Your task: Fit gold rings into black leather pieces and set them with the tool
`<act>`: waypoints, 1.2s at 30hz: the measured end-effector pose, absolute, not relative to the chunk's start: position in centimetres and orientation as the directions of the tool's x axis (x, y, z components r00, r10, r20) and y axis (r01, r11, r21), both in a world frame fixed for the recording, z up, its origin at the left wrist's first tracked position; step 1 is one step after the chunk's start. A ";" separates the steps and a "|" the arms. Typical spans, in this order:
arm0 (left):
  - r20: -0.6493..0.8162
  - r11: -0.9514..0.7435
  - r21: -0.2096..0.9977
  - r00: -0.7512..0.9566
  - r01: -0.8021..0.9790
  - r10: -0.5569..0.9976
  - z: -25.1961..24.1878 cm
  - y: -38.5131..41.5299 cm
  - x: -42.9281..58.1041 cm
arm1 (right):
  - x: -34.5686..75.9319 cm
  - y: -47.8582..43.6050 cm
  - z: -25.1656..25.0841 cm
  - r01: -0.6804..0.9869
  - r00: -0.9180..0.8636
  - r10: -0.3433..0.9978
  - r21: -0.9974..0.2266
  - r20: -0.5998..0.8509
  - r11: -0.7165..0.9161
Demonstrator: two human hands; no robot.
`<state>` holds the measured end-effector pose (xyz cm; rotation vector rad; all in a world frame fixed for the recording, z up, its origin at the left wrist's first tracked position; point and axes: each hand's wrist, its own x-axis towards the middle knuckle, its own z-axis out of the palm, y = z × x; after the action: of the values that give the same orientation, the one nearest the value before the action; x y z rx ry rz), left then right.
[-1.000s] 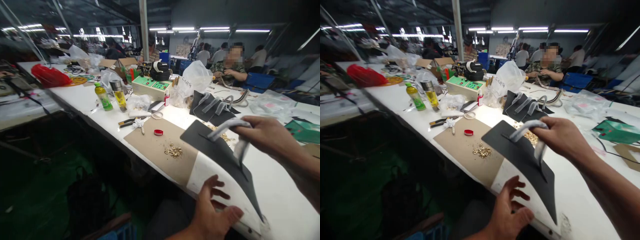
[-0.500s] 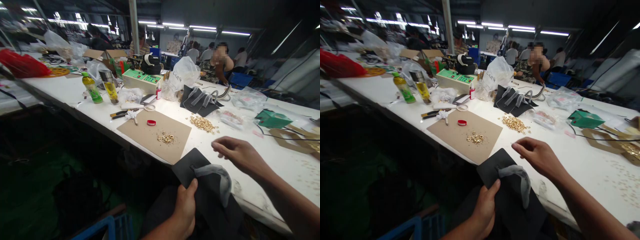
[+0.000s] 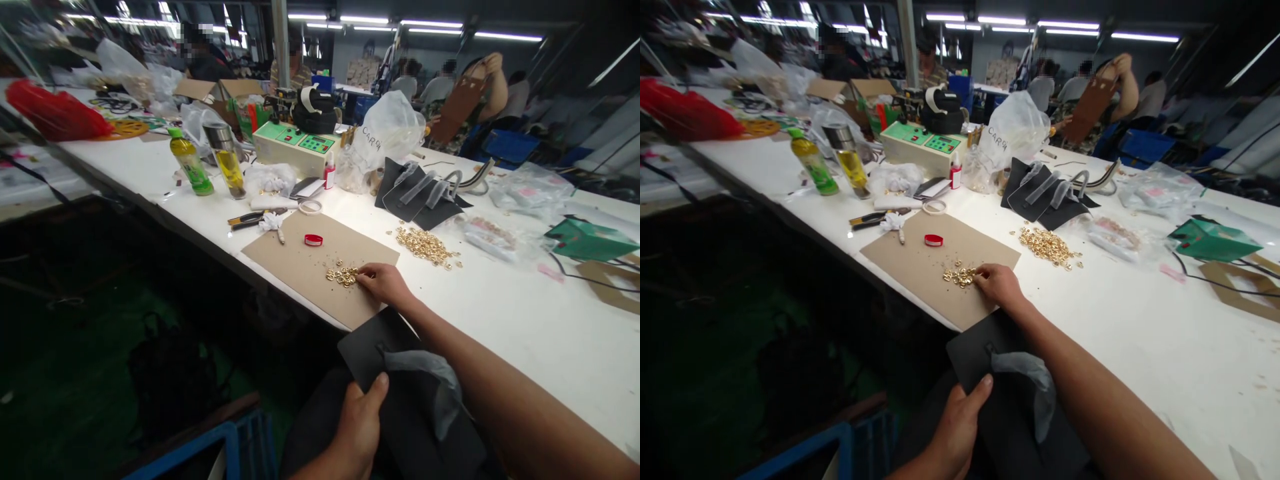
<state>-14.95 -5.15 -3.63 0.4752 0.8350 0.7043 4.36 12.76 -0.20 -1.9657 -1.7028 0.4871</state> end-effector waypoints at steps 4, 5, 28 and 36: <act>-0.483 0.673 0.664 0.500 -0.325 0.719 -3.4 -4.4 -14.8 | 4.1 13.1 -0.6 0.819 0.163 0.986 -0.563 0.039 -0.113; -0.478 0.669 0.672 0.504 -0.317 0.719 -3.3 -4.2 -14.8 | 4.1 13.2 -0.6 0.818 0.168 0.985 -0.562 0.032 -0.122; -0.162 0.207 0.978 0.589 -0.009 0.792 0.6 -7.0 -12.9 | 1.4 -15.3 3.8 0.715 0.469 0.751 -0.699 0.465 -0.014; -0.108 0.135 0.991 0.640 0.006 0.761 1.7 -8.8 -12.0 | 2.4 -17.6 4.1 0.736 0.468 0.689 -0.676 0.553 0.043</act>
<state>-12.05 -8.84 1.73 1.3382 0.7214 0.6208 2.36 -17.56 4.12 -1.6674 -1.2431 -0.0551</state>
